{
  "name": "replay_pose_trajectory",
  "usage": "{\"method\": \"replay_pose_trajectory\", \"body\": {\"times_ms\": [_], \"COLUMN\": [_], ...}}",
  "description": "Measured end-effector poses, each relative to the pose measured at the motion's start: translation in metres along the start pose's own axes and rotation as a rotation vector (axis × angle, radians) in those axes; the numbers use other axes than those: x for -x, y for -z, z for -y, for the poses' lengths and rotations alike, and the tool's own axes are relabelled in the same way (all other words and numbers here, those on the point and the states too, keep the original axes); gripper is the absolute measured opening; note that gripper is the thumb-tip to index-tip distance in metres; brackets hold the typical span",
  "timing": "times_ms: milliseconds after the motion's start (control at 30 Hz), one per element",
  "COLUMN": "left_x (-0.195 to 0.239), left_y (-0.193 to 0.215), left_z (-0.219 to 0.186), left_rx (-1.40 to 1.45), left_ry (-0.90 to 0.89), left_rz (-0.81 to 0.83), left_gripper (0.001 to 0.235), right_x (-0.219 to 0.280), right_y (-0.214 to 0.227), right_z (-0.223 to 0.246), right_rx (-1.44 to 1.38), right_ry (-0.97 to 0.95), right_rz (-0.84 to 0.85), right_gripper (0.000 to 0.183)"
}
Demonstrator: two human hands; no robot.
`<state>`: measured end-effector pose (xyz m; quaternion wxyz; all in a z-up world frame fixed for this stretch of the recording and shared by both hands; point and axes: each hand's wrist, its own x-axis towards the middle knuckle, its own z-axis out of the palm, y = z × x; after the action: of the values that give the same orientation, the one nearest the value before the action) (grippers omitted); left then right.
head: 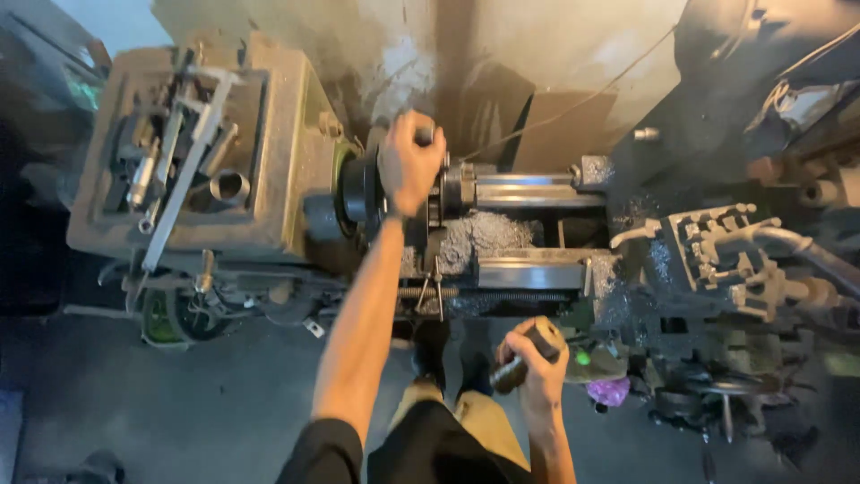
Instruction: The person picks up a round metal drum-like casting from the floor, carries it to a lathe, and mounts it in the chuck. They tighten the chuck with a wrench, operate the lathe to machine the part, tap it with a mallet, then loosen the chuck and remove the part.
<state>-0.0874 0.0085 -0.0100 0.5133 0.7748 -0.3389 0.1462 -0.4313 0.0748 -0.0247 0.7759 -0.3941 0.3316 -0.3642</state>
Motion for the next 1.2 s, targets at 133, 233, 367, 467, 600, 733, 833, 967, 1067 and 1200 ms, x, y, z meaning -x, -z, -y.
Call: {"method": "replay_pose_trajectory", "body": {"times_ms": [133,233,367,467,600,733,833,967,1067,1200], "left_x": [0.115,0.209,0.299,0.265,0.230,0.125,0.058,0.061,0.087,0.086], "left_y": [0.048,0.058,0.008,0.033,0.073,0.114,0.119,0.087,0.077,0.081], "left_z": [-0.008,0.079,0.179,0.109,0.051,-0.019,-0.037,0.008,0.042,0.039], "left_rx": [0.274,0.020,-0.618,-0.620,0.250,0.468,0.203,-0.183,-0.425,-0.549], "left_ry": [-0.032,-0.370,-0.018,0.279,0.122,0.277,-0.112,-0.511,-0.606,-0.641], "left_rz": [-0.087,0.245,0.902,1.201,1.072,0.719,0.228,0.306,0.368,0.402], "left_gripper": [0.014,0.042,0.076,0.060,0.033,0.021,0.039,0.075,0.055,0.047], "right_x": [-0.007,-0.016,-0.024,-0.025,-0.026,-0.030,-0.033,-0.041,-0.052,-0.065], "right_y": [0.007,0.015,0.001,-0.003,-0.002,-0.004,-0.011,-0.011,-0.018,-0.020], "right_z": [-0.010,-0.023,-0.013,-0.011,-0.013,-0.015,-0.016,-0.020,-0.013,-0.014], "right_rx": [0.118,0.091,0.053,0.056,0.109,0.112,0.114,0.095,0.070,0.111], "right_ry": [-0.125,-0.129,-0.099,-0.094,-0.106,-0.105,-0.108,-0.127,-0.135,-0.123], "right_rz": [-0.137,-0.131,-0.042,-0.019,-0.019,-0.006,0.012,0.030,0.010,-0.017], "right_gripper": [0.009,0.013,0.012,0.011,0.010,0.010,0.010,0.012,0.012,0.012]}}
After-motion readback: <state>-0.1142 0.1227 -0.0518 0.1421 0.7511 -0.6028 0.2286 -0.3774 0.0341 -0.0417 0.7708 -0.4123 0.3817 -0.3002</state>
